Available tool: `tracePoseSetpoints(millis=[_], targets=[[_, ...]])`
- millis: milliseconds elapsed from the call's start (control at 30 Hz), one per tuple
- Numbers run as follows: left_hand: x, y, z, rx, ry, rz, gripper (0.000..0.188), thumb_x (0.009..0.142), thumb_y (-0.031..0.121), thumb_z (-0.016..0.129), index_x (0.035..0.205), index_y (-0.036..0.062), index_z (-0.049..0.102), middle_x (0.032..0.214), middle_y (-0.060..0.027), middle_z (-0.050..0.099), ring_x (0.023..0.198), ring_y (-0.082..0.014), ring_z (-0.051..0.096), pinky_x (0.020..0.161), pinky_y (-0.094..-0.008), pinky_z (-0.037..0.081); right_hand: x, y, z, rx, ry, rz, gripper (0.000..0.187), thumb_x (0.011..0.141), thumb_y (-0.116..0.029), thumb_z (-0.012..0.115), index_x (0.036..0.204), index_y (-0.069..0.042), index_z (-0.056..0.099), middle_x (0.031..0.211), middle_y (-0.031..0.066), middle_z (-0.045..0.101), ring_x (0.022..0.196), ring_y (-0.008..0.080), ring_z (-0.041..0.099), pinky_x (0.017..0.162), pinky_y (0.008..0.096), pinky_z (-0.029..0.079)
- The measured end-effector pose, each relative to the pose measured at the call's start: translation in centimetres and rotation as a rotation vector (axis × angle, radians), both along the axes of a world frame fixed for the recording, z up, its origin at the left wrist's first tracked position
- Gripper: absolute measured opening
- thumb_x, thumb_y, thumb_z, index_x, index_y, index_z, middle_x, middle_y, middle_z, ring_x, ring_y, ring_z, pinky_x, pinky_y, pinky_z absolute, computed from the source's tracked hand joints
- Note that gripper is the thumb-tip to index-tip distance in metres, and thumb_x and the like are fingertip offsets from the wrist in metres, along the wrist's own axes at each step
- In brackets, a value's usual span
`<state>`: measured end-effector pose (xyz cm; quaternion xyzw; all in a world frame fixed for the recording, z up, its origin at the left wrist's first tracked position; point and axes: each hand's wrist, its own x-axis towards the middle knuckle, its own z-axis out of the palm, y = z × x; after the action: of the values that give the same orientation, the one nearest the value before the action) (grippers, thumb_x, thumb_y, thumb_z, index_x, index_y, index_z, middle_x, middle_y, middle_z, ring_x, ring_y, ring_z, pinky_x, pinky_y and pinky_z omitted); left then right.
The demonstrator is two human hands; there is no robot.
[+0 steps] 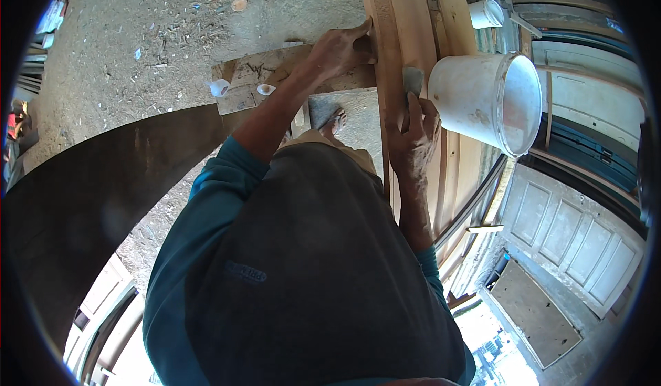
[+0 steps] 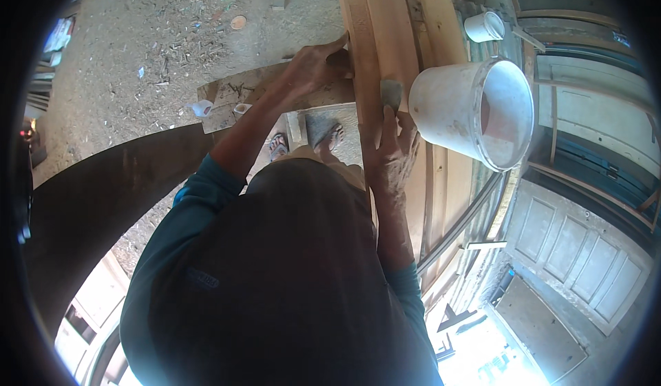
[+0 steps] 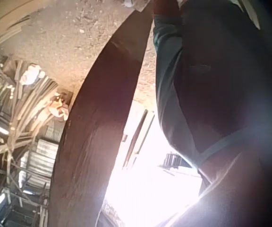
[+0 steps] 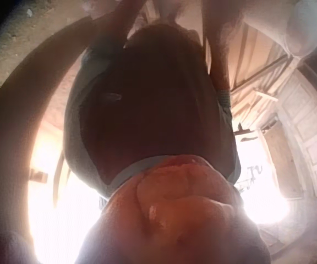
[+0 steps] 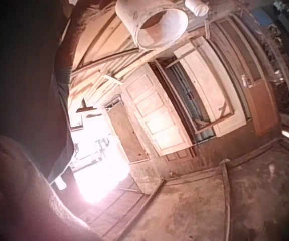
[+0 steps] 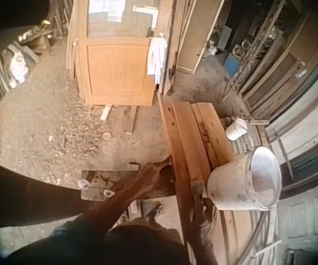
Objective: The person uses a metal scraper to clean the surface of a wood plank, pushing the tool across the wood grain and checking the surface with their hand.
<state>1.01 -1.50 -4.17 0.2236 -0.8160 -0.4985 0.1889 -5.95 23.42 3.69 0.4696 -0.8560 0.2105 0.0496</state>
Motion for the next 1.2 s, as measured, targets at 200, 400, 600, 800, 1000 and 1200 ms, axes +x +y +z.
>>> tracePoseSetpoints(millis=[200,400,600,800,1000,1200], targets=[[0.0,-0.1,0.6,0.0,0.018,-0.015,0.082,0.087,0.021,0.089,0.159,0.0068,0.054,0.113,-0.0124,0.082,0.104,-0.0288,0.08,0.091,-0.0412,0.062,0.5,-1.3,0.6,0.073,0.016,-0.033,0.076,0.077,-0.027,0.094,0.147,-0.014,0.065,0.147,0.026,0.053,0.137,0.0497,0.052,0.112,0.0616,0.045],[-0.1,-0.2,0.6,0.038,-0.066,0.003,0.088,0.084,0.022,0.092,0.161,0.0073,0.052,0.119,-0.0126,0.082,0.106,-0.0265,0.08,0.093,-0.0378,0.061,-0.1,-1.5,-1.2,0.059,0.05,-0.064,0.071,0.083,-0.027,0.089,0.148,-0.015,0.063,0.151,0.0248,0.051,0.139,0.0485,0.051,0.112,0.0621,0.044],[-0.3,-0.6,0.3,0.005,-0.03,-0.019,0.091,0.083,0.026,0.093,0.162,0.0076,0.051,0.121,-0.0131,0.081,0.11,-0.027,0.079,0.099,-0.0368,0.06,0.6,-2.7,-0.6,0.062,0.068,-0.154,0.062,0.083,-0.03,0.09,0.139,-0.013,0.067,0.152,0.0208,0.055,0.138,0.0477,0.053,0.111,0.0634,0.046],[-0.6,-0.3,-0.5,0.013,-0.043,-0.016,0.093,0.084,0.027,0.093,0.163,0.0059,0.049,0.12,-0.0155,0.081,0.111,-0.0284,0.078,0.099,-0.0374,0.06,0.8,-3.1,-1.8,-0.009,0.183,-0.197,0.057,0.08,-0.025,0.085,0.134,-0.016,0.068,0.143,0.0187,0.059,0.133,0.0451,0.056,0.109,0.0635,0.046],[-0.7,-0.4,-1.6,0.113,-0.044,-0.008,0.089,0.086,0.026,0.091,0.161,0.0033,0.049,0.126,-0.0222,0.076,0.112,-0.0359,0.076,0.099,-0.0423,0.06,0.9,-3.2,-2.4,-0.043,0.129,-0.188,0.062,0.077,-0.019,0.083,0.137,-0.018,0.066,0.15,0.0202,0.053,0.139,0.0467,0.051,0.113,0.0643,0.042],[3.0,5.2,3.2,-0.36,0.276,0.14,0.077,0.089,0.023,0.088,0.154,-0.0026,0.054,0.138,-0.029,0.068,0.123,-0.0451,0.069,0.104,-0.0492,0.057,1.0,-3.1,-2.3,-0.018,0.116,-0.231,0.063,0.076,-0.02,0.084,0.136,-0.018,0.066,0.149,0.0192,0.053,0.14,0.0458,0.05,0.112,0.0638,0.043]])
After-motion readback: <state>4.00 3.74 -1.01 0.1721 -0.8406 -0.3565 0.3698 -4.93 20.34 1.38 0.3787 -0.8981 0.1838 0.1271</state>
